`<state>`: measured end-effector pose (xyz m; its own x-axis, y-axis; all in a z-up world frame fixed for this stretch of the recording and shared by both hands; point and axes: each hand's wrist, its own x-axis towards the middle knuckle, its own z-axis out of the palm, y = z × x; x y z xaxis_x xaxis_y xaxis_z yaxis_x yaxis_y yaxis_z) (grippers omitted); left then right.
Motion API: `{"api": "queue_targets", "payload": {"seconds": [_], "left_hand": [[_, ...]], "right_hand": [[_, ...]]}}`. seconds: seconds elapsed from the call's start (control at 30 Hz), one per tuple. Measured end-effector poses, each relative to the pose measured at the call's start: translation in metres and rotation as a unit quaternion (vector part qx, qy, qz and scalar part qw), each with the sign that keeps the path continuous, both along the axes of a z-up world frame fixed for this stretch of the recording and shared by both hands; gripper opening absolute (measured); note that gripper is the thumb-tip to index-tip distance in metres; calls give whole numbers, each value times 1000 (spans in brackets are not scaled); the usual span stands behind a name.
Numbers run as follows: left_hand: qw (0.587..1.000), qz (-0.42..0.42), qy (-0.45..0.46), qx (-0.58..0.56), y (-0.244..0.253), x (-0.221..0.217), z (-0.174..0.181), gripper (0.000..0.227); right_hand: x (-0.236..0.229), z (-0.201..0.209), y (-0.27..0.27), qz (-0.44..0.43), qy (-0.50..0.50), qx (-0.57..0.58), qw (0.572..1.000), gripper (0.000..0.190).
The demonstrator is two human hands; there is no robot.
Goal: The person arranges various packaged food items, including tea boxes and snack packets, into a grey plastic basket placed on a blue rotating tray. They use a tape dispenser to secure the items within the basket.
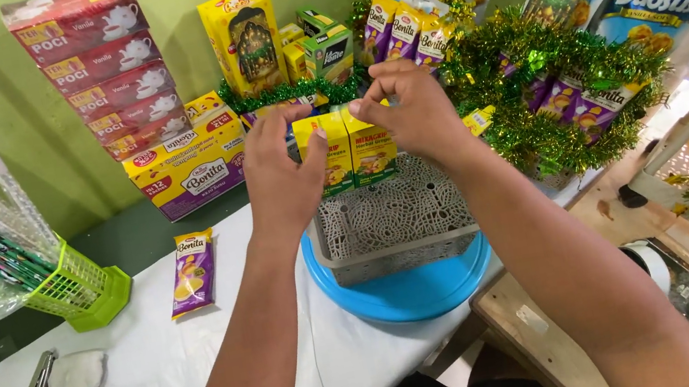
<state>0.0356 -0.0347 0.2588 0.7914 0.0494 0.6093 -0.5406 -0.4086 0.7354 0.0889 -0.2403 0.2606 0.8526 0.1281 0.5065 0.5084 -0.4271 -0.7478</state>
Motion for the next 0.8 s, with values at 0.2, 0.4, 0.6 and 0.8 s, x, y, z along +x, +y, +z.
{"api": "queue_targets", "payload": {"seconds": [0.2,0.4,0.6,0.8], "left_hand": [[986,29,-41,158,-10,7,-34,53],[961,71,-27,266,-18,10,-40,64],[947,107,-23,302,-23,15,-51,58],[942,111,11,317,-26,15,-53,57]], "right_hand": [[14,-14,9,-46,55,-22,997,23],[29,-23,6,-68,82,-23,994,22],[32,-26,7,-91,95,-33,991,21],[30,-30,1,-107,100,-67,987,29]]}}
